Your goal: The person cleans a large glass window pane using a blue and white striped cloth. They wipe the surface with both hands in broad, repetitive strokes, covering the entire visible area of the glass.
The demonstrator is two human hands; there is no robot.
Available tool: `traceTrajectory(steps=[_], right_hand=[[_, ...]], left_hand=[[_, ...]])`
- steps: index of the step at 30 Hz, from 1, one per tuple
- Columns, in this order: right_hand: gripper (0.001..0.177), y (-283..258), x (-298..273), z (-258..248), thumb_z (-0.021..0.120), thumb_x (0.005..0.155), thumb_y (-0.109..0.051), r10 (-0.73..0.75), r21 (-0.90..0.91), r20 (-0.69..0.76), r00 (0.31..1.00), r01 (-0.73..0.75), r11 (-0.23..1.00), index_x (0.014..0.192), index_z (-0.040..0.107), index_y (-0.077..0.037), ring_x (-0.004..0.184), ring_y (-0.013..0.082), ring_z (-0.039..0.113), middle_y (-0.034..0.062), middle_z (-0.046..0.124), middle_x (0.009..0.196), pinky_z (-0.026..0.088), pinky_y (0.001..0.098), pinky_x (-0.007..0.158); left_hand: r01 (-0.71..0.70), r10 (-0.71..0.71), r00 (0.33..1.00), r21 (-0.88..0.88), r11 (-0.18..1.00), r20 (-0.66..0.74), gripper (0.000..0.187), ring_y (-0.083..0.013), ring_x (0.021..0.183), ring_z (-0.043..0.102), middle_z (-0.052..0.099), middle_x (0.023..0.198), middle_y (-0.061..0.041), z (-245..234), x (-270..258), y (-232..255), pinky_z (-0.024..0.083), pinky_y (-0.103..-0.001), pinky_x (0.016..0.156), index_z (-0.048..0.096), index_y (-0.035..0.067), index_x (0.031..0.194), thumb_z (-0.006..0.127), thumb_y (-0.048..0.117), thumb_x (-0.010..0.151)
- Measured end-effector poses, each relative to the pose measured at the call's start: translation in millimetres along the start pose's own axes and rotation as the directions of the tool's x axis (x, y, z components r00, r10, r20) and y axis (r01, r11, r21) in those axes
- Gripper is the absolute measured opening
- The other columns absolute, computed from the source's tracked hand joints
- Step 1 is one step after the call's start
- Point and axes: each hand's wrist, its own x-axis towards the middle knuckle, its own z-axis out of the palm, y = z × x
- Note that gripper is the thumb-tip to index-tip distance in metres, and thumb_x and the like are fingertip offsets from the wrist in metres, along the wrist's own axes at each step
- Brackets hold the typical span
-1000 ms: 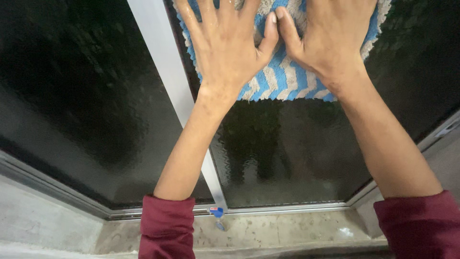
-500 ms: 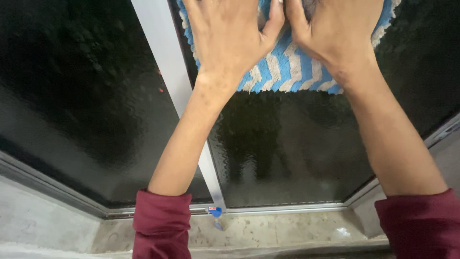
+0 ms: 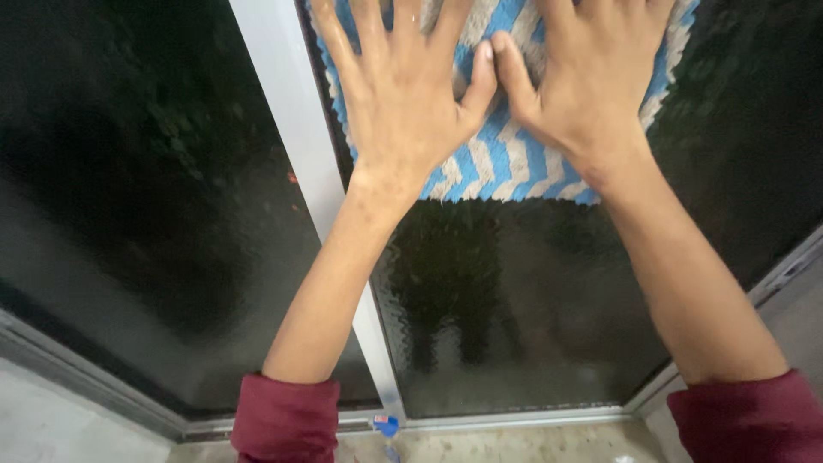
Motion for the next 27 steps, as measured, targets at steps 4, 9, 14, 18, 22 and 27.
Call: traceTrajectory(steps=[4, 9, 14, 18, 22, 27], right_hand=[[0.057, -1.8, 20.1, -9.8, 0.061, 0.104, -0.034, 0.036, -0.035, 0.058, 0.998, -0.035, 0.999, 0.149, 0.051, -0.001, 0.132, 0.0481, 0.038, 0.0273, 0.046, 0.145, 0.027, 0.0633, 0.107], [0.07, -4.7, 47.7, -20.3, 0.06, 0.108, -0.042, 0.139, -0.01, 0.141, 0.98, -0.139, 0.99, 0.163, 0.043, -0.003, 0.146, 0.0551, 0.021, 0.0292, 0.033, 0.162, 0.011, 0.07, 0.118], [0.074, -1.4, 57.9, -22.1, 0.058, 0.11, -0.046, 0.178, -0.004, 0.164, 0.97, -0.18, 0.984, 0.17, 0.038, -0.008, 0.157, 0.0512, 0.011, 0.0235, 0.022, 0.173, 0.007, 0.0678, 0.127], [0.074, 3.6, 64.3, -19.5, 0.055, 0.108, -0.047, 0.177, -0.025, 0.146, 0.973, -0.175, 0.984, 0.17, 0.039, -0.009, 0.158, 0.0495, 0.01, 0.0213, 0.021, 0.174, 0.007, 0.0671, 0.127], [0.072, 7.8, 74.1, -17.4, 0.056, 0.111, -0.046, 0.184, -0.027, 0.133, 0.974, -0.182, 0.983, 0.17, 0.039, -0.009, 0.158, 0.0482, 0.01, 0.0208, 0.02, 0.174, 0.008, 0.0669, 0.127], [0.071, 15.8, 94.8, -17.1, 0.059, 0.11, -0.043, 0.141, -0.013, 0.066, 0.988, -0.141, 0.99, 0.169, 0.038, -0.008, 0.157, 0.0495, 0.014, 0.0229, 0.025, 0.172, 0.009, 0.0667, 0.127]], left_hand=[[0.058, -0.057, 0.989, -0.002, 0.998, 0.137, 0.057, -0.0524, 0.15, 0.019, 0.028, 0.164, -0.02, -14.5, 18.2, 1.1, 0.007, -0.074, 0.122, 0.038, 0.025, 0.16, 0.054, 0.047, 0.11], [0.104, -0.099, 0.97, -0.009, 0.995, 0.224, 0.061, -0.0513, 0.154, 0.01, 0.019, 0.168, -0.018, -29.3, 38.0, -0.4, 0.004, -0.071, 0.125, 0.031, 0.032, 0.163, 0.051, 0.049, 0.108], [0.066, -0.067, 0.995, 0.006, 0.998, 0.078, 0.065, -0.0471, 0.157, 0.009, 0.015, 0.17, -0.017, -26.7, 42.5, -3.3, 0.007, -0.069, 0.128, 0.031, 0.032, 0.165, 0.054, 0.049, 0.107], [0.027, -0.027, 0.999, 0.024, 0.999, -0.021, 0.068, -0.0463, 0.159, 0.007, 0.013, 0.172, -0.017, -18.3, 49.6, -10.6, 0.006, -0.068, 0.13, 0.03, 0.029, 0.168, 0.055, 0.048, 0.108], [0.023, -0.023, 1.0, 0.024, 0.999, -0.015, 0.068, -0.0463, 0.158, 0.005, 0.012, 0.172, -0.017, -19.3, 62.4, -14.9, 0.004, -0.068, 0.129, 0.03, 0.029, 0.168, 0.054, 0.049, 0.108], [0.092, -0.089, 0.989, -0.012, 0.996, 0.12, 0.068, -0.0457, 0.158, 0.003, 0.01, 0.171, -0.016, -38.9, 86.9, -15.1, 0.002, -0.066, 0.129, 0.027, 0.031, 0.166, 0.053, 0.047, 0.105]])
